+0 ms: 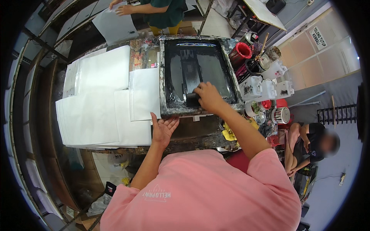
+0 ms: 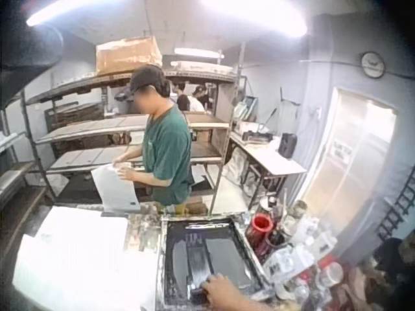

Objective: The person performs screen printing on white paper sheets. They place a sheet under a screen, pull a squeegee across the screen to apply ink, then lift the screen and remove the printed sheet. This cycle repeats throughout the clip.

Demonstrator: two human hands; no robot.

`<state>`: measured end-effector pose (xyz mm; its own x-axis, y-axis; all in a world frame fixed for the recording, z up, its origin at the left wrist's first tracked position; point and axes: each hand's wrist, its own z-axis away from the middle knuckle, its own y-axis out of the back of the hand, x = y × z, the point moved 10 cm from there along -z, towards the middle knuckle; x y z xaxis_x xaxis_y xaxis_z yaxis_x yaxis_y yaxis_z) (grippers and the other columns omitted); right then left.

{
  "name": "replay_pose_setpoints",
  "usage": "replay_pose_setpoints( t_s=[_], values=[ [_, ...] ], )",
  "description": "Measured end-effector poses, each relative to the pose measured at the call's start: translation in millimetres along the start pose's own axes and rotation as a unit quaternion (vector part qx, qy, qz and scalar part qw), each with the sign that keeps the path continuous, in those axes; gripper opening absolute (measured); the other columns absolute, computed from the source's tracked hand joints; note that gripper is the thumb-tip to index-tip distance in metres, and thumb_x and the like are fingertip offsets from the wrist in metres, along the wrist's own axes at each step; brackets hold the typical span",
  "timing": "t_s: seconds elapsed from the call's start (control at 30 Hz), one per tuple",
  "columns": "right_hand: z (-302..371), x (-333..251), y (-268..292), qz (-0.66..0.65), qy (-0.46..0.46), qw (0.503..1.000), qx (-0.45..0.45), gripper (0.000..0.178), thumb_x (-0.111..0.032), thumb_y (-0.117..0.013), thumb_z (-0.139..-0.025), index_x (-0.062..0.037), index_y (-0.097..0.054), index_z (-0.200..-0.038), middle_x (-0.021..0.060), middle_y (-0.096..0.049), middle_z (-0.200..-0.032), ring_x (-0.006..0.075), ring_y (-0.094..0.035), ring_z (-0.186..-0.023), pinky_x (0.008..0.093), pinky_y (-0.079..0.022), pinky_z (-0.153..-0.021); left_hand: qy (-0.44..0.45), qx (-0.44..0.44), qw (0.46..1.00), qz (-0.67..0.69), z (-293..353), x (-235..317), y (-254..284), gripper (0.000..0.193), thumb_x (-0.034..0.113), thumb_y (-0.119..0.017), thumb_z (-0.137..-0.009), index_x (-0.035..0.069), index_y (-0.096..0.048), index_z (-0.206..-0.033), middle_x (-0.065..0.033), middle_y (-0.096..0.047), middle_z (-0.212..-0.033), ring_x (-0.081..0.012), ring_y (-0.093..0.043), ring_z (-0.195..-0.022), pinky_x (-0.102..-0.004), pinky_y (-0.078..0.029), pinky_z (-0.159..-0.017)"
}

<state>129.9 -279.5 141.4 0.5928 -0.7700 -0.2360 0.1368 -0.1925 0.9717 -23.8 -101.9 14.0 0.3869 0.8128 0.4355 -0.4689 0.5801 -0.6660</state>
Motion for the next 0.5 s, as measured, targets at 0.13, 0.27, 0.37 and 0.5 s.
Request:
replay_pose_setpoints(
  t_s=[0.13,0.27,0.37,0.5],
  values=[
    [43,-4,-76,-0.012,-0.024,0.999,-0.034,0.046,-0.014,-0.078,-0.082,-0.0079,-0.069,-0.127,0.0099,-0.067,-0.122,0.0332,-0.061,-0.120,0.0481,-0.045,-0.100,0.068,0.041,0.997,-0.022,-35,-42,59,0.122,0.094,-0.050,-0.089,-0.006,-0.029,-0.157,-0.0303,-0.053,-0.147,-0.0417,-0.060,-0.136,-0.0506,-0.050,-0.117],
    [53,-15,-111,0.016,-0.053,0.996,-0.063,0.043,-0.018,-0.078,-0.085,-0.0128,-0.068,-0.127,0.0062,-0.068,-0.122,0.0282,-0.063,-0.117,0.0507,-0.043,-0.099,0.104,0.124,0.986,-0.025,-42,-49,66,0.140,0.096,-0.051,-0.087,-0.005,0.002,-0.167,-0.0357,-0.026,-0.167,-0.0472,-0.048,-0.148,-0.0524,-0.046,-0.120],
    [21,-2,-112,0.025,-0.044,0.999,-0.015,0.041,-0.016,-0.072,-0.091,-0.0145,-0.066,-0.131,0.0050,-0.068,-0.122,0.0273,-0.063,-0.118,0.0550,-0.042,-0.102,0.112,0.143,0.983,-0.028,-42,-54,75,0.147,0.096,-0.052,-0.086,-0.003,0.024,-0.165,-0.0376,-0.009,-0.173,-0.0490,-0.042,-0.152,-0.0527,-0.045,-0.121],
    [-70,46,-111,0.050,-0.073,0.995,0.041,0.038,-0.013,-0.066,-0.095,-0.0155,-0.065,-0.133,0.0049,-0.068,-0.123,0.0288,-0.062,-0.119,0.0593,-0.041,-0.106,0.109,0.180,0.975,-0.077,-37,-50,77,0.152,0.099,-0.050,-0.084,-0.008,0.023,-0.164,-0.0416,-0.015,-0.169,-0.0488,-0.045,-0.149,-0.0528,-0.046,-0.120]
  ],
)
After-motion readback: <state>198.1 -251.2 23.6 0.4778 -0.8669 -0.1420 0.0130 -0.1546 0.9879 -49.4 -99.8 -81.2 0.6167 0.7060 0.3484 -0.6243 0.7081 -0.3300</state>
